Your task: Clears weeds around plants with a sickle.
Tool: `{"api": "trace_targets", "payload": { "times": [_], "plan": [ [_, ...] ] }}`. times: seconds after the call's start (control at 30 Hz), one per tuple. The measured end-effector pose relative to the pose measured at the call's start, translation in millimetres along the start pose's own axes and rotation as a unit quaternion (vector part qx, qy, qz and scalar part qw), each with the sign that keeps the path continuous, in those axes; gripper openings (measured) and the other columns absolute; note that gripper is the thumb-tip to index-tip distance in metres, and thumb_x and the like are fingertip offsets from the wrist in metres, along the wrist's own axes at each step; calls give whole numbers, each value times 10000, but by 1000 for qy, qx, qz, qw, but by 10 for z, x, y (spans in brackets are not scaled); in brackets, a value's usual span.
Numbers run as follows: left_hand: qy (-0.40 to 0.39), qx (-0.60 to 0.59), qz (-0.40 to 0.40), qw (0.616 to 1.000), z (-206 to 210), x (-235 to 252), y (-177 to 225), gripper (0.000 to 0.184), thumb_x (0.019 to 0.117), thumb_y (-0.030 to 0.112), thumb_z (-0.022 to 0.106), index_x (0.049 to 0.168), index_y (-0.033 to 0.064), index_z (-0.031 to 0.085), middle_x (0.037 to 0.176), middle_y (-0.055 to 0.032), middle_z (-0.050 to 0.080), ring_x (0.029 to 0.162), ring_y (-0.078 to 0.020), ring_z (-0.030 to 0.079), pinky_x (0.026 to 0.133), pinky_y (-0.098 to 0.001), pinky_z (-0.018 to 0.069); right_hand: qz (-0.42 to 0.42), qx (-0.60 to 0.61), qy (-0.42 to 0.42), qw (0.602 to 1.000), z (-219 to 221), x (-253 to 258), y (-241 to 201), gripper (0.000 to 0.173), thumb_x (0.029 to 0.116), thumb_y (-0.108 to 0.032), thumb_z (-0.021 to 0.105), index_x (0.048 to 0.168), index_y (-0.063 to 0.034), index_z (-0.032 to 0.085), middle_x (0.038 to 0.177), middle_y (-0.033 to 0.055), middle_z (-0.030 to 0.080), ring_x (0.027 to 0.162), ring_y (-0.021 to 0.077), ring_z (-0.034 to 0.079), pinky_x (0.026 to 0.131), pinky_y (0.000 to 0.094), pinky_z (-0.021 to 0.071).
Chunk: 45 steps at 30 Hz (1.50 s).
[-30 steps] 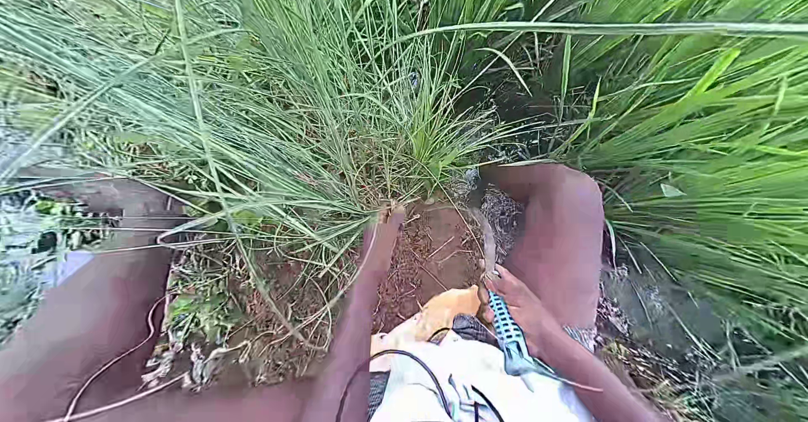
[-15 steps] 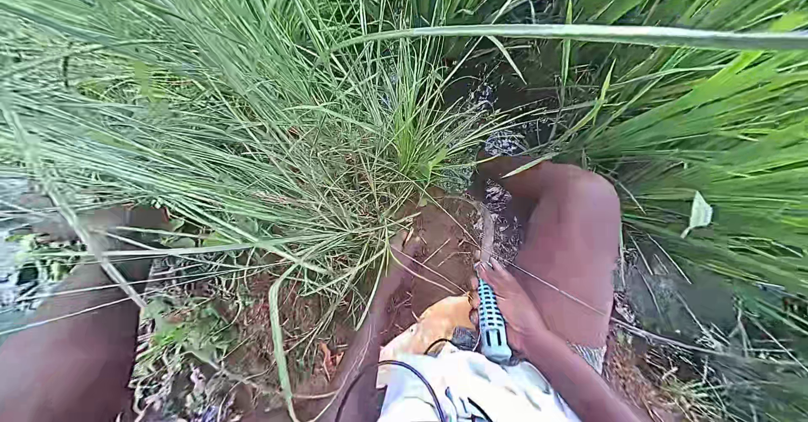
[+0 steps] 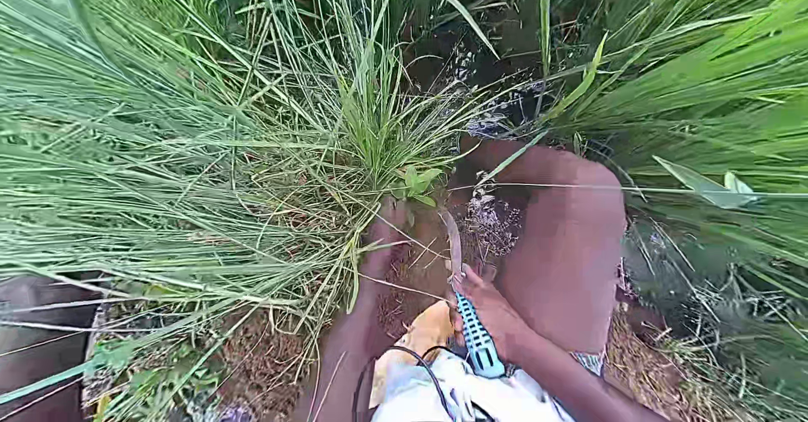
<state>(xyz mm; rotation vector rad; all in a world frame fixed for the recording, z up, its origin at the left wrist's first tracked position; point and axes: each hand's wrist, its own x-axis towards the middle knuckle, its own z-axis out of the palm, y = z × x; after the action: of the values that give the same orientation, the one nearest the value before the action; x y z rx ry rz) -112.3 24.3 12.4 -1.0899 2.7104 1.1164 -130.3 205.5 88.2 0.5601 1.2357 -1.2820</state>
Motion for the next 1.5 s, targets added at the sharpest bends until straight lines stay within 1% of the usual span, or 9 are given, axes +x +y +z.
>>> {"api": "trace_targets", "payload": {
  "times": [0.13,0.37,0.53,0.63,0.87,1.0,1.13,1.27,1.5],
  "plan": [
    [-183,-78,-223,954,203,448,-392,532,1097,386,451,1390,-50,538,1272,-321,626,1208,-480,602,1026,-664,431,1,-12,-13,1000,-16,24,1,382,1125,-226,330,1500,-156,338,718,1,533,493,111,554,454,272,531],
    [-203,-28,-237,950,201,406,-354,509,1093,393,441,1403,6,553,1244,-316,646,1159,-514,621,957,-712,452,9,-39,-6,999,34,28,4,392,1121,-215,336,1508,-148,342,742,11,524,509,122,556,465,279,533],
    [-112,-27,-188,975,306,257,-509,433,1094,278,465,1387,-23,571,1283,-314,634,1217,-492,605,1026,-673,436,7,-50,2,999,49,34,2,405,1119,-203,342,1518,-139,337,736,18,532,506,123,562,462,277,535],
    [-150,-60,-223,961,112,231,-384,403,1079,183,522,1397,-64,549,1402,-291,569,1343,-416,523,1154,-554,355,-2,-35,14,999,71,45,-4,390,1117,-191,342,1502,-127,356,725,21,545,502,121,569,456,271,536],
    [-134,-45,-199,970,268,53,-663,486,975,94,638,1401,-105,515,1377,-319,573,1323,-437,541,1138,-560,391,-12,-53,20,998,49,50,26,429,1114,-186,329,1537,-125,296,759,21,548,507,131,571,447,284,539],
    [-110,-101,-212,966,439,-19,-912,488,1049,159,556,1452,-97,455,1421,-331,528,1338,-449,522,1125,-578,395,-8,-49,23,999,45,44,20,422,1117,-193,323,1533,-124,299,745,26,549,505,138,580,445,290,547],
    [92,-269,-166,944,608,86,-1031,485,1024,195,609,1375,-118,493,1289,-267,618,1203,-283,615,1086,-418,462,10,-88,23,996,73,107,25,419,1120,-213,335,1531,-141,297,749,17,535,507,129,565,455,282,540],
    [54,-280,-227,931,473,166,-960,567,1047,290,591,1466,-64,445,1418,-250,561,1334,-313,544,1165,-457,392,15,-130,22,991,145,217,-6,410,1127,-215,337,1525,-132,285,748,6,506,524,120,551,473,277,529],
    [74,-275,-285,915,99,171,-726,416,1067,240,558,1343,-71,548,1250,-252,637,1165,-308,622,1059,-490,458,33,-152,5,988,16,-87,60,441,1127,-238,339,1548,-137,256,749,15,524,524,123,557,490,273,535]
  ]
}}
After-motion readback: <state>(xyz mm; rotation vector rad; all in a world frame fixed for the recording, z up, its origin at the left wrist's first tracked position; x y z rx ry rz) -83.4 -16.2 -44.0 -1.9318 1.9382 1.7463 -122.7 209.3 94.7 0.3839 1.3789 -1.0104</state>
